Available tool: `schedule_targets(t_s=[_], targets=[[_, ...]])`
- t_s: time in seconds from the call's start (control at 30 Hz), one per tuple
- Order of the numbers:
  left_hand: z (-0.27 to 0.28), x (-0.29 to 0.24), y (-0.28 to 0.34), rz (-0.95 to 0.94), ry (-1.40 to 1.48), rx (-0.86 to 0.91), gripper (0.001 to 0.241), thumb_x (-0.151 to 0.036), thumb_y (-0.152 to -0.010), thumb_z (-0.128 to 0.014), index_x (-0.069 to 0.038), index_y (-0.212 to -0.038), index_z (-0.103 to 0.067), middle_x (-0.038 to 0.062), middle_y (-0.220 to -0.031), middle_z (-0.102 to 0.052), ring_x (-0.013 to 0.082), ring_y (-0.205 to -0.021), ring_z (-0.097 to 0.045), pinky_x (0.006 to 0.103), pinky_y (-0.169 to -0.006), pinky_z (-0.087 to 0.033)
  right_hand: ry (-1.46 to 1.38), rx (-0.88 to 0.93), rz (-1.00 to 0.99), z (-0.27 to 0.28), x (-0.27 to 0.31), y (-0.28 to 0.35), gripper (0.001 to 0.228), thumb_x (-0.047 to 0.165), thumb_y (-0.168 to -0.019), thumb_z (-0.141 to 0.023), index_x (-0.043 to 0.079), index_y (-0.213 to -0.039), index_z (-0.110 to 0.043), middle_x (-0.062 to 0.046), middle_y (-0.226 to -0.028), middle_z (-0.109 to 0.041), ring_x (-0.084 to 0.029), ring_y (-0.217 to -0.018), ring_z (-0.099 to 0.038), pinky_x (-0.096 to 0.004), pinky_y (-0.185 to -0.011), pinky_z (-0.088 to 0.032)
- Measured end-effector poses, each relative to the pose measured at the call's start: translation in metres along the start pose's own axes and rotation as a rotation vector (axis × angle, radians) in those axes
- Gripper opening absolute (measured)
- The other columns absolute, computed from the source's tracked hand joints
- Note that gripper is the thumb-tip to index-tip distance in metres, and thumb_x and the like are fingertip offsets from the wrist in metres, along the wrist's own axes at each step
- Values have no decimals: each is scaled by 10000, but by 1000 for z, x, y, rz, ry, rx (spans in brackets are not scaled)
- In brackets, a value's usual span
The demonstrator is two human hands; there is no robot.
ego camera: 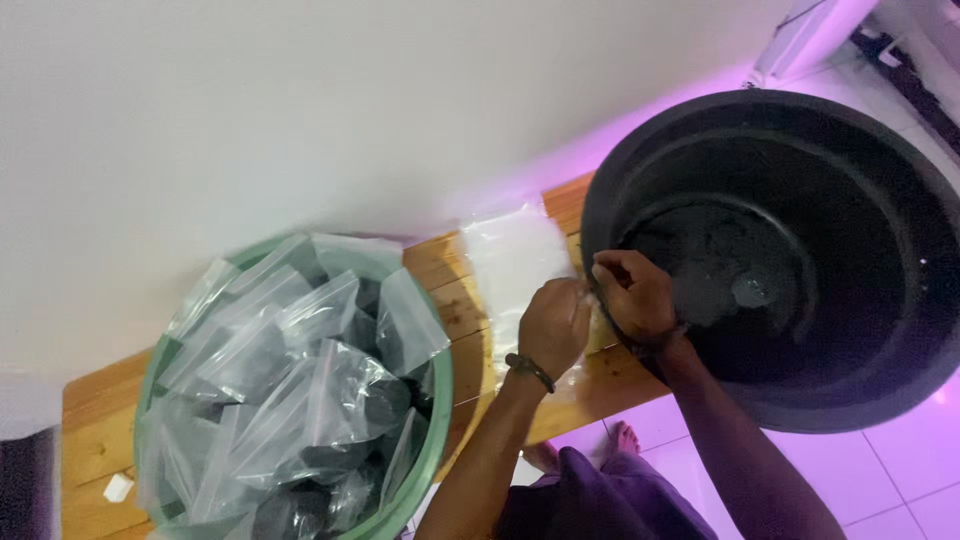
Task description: The person scoops black filter media from a bucket of water into a small plastic bag using a scoop, seals the bag, and places it into a green bin.
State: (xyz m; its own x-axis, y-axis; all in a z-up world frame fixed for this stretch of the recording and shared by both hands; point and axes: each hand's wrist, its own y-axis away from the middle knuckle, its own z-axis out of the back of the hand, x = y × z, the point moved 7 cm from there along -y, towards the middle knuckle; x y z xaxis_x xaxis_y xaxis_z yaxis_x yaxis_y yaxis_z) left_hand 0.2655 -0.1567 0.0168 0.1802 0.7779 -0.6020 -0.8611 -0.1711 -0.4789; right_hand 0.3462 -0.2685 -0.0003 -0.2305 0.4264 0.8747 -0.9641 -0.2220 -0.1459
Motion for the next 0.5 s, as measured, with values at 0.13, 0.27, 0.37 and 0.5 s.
schedule_targets(t_s=[0.13,0.27,0.37,0.5], targets=[[-27,-17,-7,-10,69,78,213,-233,-914,-516,-59,-997,-605,102,-908,-588,286,-879,-612,351,-755,-499,11,-57,-8,26,-16,0,158,92,-843,-663,80,-1000,-676,-153,-885,-662,-307,-817,-640,-405,-650,-553],[-39,-39,-13,-78,135,85,235,-236,-946,-486,-47,-1008,-612,102,-931,-592,278,-907,-606,334,-785,-501,25,-52,-105,52,-33,0,152,131,-846,-667,99,-993,-682,-115,-912,-669,-273,-849,-639,-391,-692,-548],[-47,-51,-18,-139,147,18,201,-201,-935,-509,-48,-879,-627,98,-867,-603,286,-813,-615,335,-707,-506,170,-26,-110,58,-68,-5,177,236,-842,-686,146,-994,-686,-76,-936,-672,-254,-853,-634,-376,-710,-546],[-64,-44,-13,-134,108,21,190,-232,-909,-564,-75,-821,-626,79,-863,-613,284,-812,-624,354,-682,-501,192,28,-255,73,-74,-10,390,364,-838,-661,16,-1015,-651,-187,-965,-654,-334,-904,-615,-473,-784,-513]])
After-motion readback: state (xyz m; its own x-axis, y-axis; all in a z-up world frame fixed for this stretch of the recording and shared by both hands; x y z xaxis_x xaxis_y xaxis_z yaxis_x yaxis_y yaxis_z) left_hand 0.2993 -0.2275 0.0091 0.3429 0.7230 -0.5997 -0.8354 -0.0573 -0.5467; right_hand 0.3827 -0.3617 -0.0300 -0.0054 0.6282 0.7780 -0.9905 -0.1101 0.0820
